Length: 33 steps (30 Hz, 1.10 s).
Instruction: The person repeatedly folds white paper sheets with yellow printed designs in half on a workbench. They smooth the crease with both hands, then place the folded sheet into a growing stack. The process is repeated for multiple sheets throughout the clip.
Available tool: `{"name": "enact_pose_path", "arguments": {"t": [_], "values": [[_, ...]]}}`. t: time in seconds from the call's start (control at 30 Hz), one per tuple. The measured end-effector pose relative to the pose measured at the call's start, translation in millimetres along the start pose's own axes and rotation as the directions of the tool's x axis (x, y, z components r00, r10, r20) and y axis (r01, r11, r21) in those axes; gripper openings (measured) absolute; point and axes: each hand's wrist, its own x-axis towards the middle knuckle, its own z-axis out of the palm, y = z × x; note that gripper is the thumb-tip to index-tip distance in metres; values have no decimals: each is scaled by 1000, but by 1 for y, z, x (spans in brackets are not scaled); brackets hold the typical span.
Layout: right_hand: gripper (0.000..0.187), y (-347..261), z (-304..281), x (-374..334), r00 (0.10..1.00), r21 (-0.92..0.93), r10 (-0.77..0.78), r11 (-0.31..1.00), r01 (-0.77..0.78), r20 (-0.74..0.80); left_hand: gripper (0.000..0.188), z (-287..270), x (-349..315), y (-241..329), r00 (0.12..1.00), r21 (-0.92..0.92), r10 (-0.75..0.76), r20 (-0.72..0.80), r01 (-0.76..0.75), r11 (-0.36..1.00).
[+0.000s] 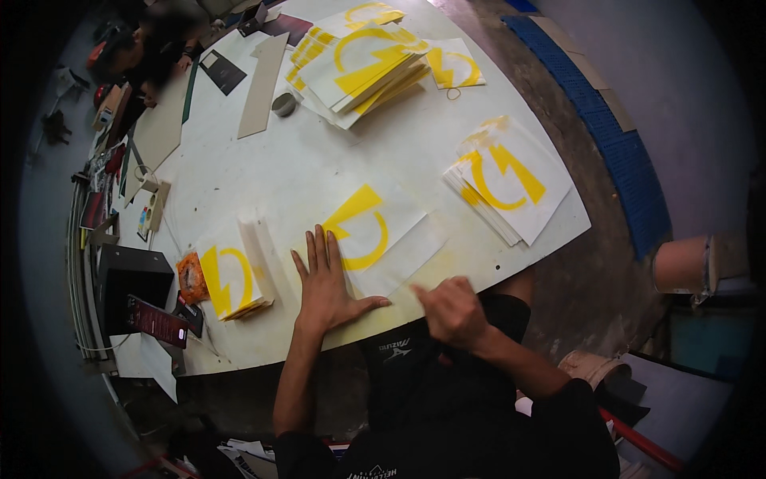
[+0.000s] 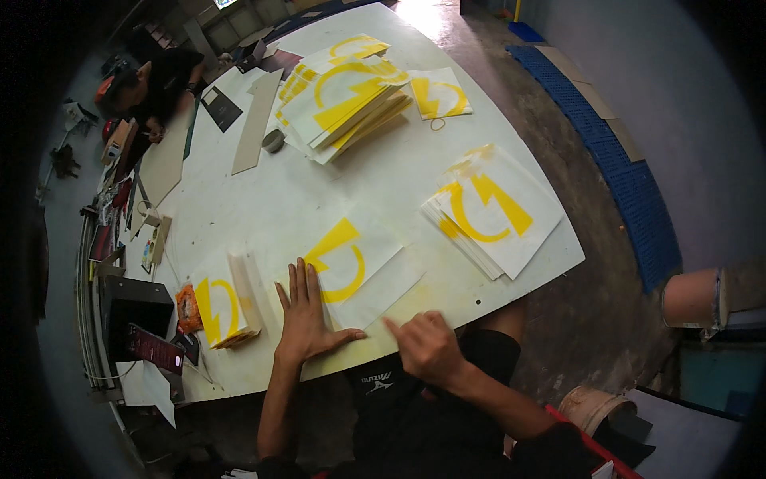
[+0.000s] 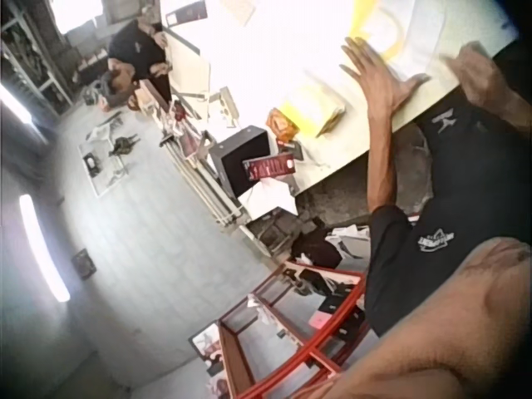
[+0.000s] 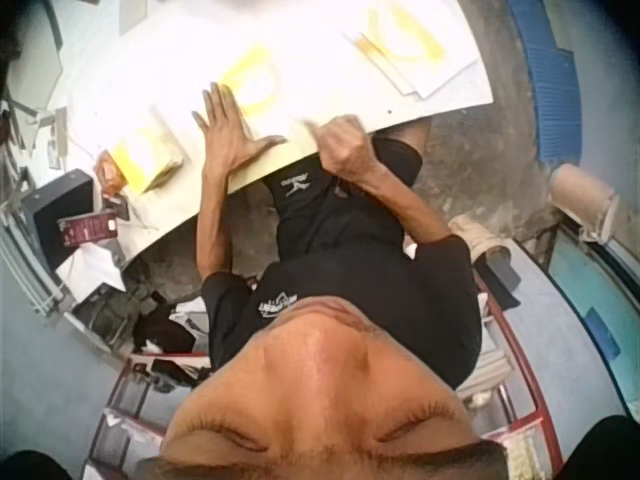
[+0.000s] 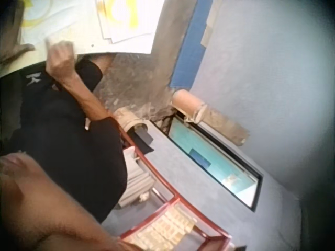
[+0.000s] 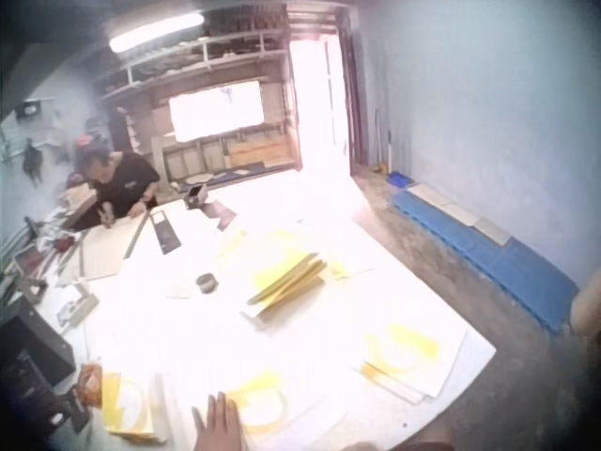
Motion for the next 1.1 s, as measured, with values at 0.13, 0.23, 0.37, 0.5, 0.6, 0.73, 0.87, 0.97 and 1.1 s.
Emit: {"name": "enact_pose_path", "arguments": {"t": [0.13, 0.23, 0.37, 0.5, 0.6, 0.73, 0.87, 0.97, 1.1], "values": [[40, 23, 12, 32, 980, -210, 187, 957, -199, -73, 163, -1, -1, 0, 999, 16, 26, 22, -26, 1000], [41, 15, 44, 72, 991, -12, 42, 999, -44, -127, 164, -2, -5, 2, 997, 21, 66, 42, -67, 998], [42, 21, 89, 93, 997, 25, -43, 999, 42, 68, 165, 4, -15, -2, 995, -47, 95, -4, -95, 994], [36, 83, 74, 107, 951, -315, 291, 897, -309, -102, 163, 1, -15, -5, 995, -78, 102, 16, -100, 992], [38, 79, 49, 112, 964, -515, 194, 817, -260, -179, 154, -11, -6, -16, 989, -85, 123, 78, -116, 990], [46, 59, 25, 86, 992, -101, 15, 995, -2, 127, 121, -29, -16, -17, 948, -238, 190, -257, -252, 938], [42, 53, 14, 72, 930, 24, -181, 983, 183, 319, 64, 17, -30, -4, 884, -67, 223, -410, -274, 960], [37, 50, 19, 62, 939, 69, -158, 987, 144, 307, 56, 36, -36, -1, 835, -68, 218, -505, -291, 954], [32, 49, 24, 48, 946, 26, -177, 984, 177, 271, 42, 42, -38, 5, 791, -59, 188, -582, -271, 961]]}}
